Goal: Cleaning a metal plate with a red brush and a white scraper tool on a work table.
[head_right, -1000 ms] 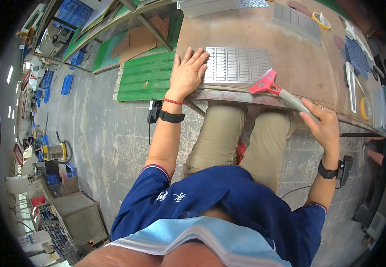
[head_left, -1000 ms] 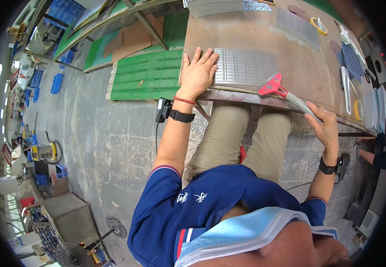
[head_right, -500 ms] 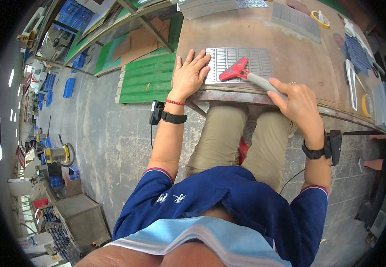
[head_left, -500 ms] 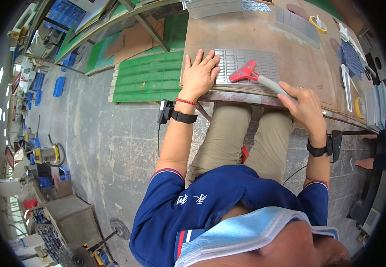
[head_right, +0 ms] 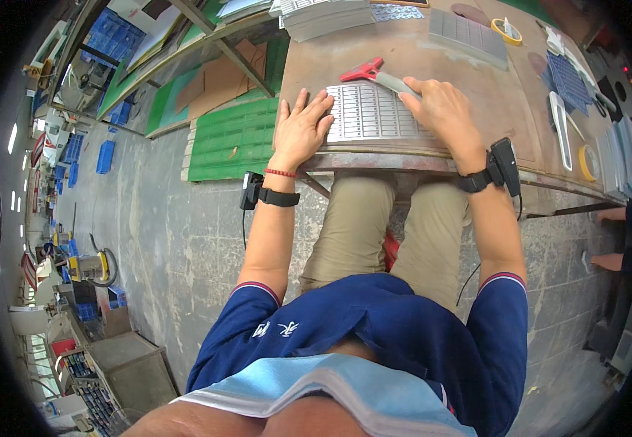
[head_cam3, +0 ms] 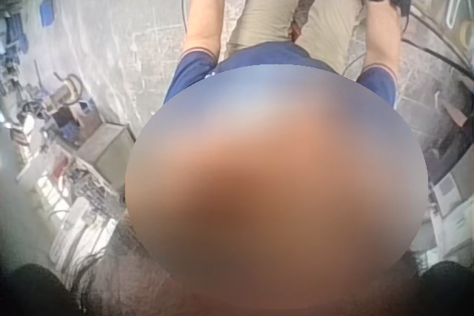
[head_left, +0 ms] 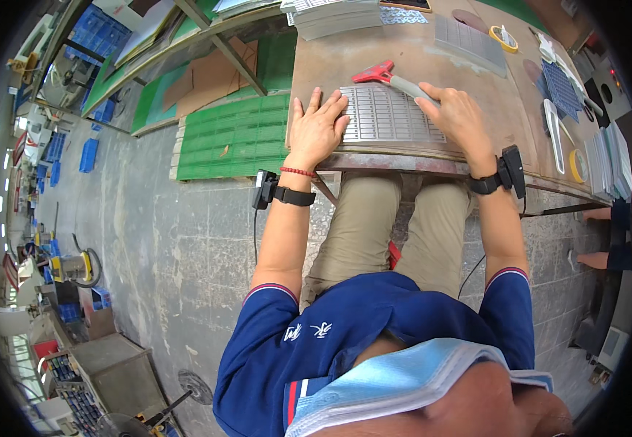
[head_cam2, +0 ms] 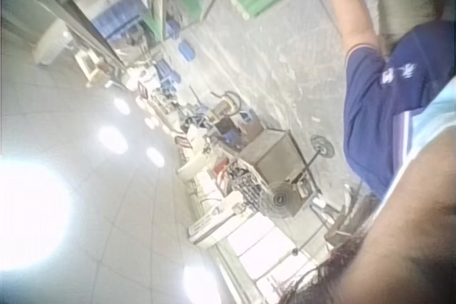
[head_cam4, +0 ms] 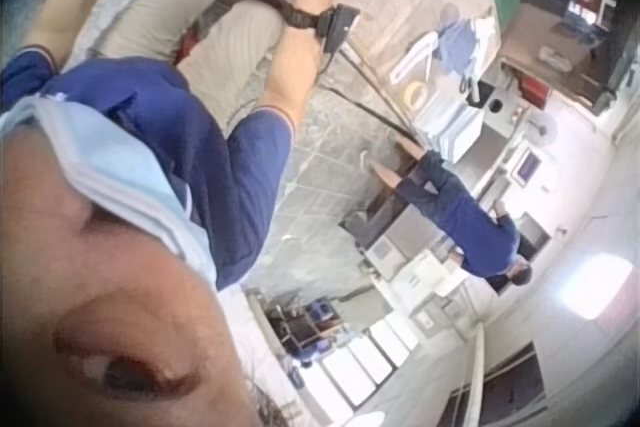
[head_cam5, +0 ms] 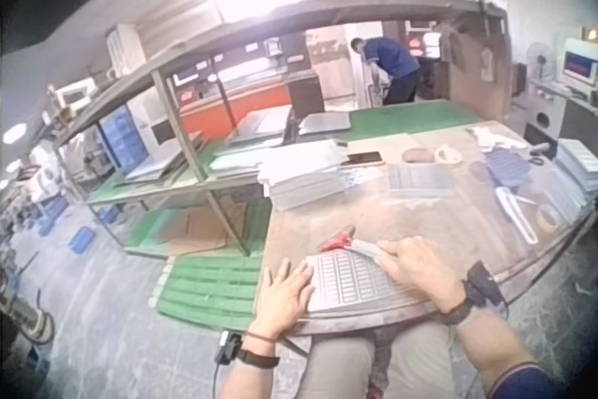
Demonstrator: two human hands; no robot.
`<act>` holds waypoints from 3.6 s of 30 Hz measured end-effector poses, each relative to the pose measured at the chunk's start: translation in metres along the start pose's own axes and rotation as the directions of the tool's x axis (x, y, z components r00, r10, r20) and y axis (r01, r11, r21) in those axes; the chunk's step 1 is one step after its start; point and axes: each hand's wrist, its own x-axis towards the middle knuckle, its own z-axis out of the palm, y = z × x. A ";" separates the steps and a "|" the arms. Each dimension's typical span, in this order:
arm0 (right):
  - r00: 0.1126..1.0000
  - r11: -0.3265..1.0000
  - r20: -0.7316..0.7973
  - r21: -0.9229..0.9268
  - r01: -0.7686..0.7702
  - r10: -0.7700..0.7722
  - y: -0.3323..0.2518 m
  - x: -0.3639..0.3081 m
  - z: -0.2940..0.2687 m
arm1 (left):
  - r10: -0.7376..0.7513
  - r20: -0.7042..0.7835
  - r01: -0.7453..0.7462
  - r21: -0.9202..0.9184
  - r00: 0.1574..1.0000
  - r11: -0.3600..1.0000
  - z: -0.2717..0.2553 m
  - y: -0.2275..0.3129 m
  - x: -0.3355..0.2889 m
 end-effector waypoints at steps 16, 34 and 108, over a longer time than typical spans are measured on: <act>0.983 0.983 0.166 0.176 0.044 -0.074 0.029 -0.092 -0.070 | -0.028 -0.014 0.028 0.003 1.000 1.000 0.003 -0.005 0.001; 0.973 0.985 0.166 0.091 0.149 -0.162 -0.027 -0.076 -0.046 | -0.026 0.031 0.027 -0.050 0.999 0.998 0.005 -0.006 0.002; 0.859 0.978 -0.468 0.119 -0.171 0.207 0.086 -0.086 -0.020 | 0.143 -0.386 -0.221 -0.166 0.911 0.961 0.001 0.091 -0.054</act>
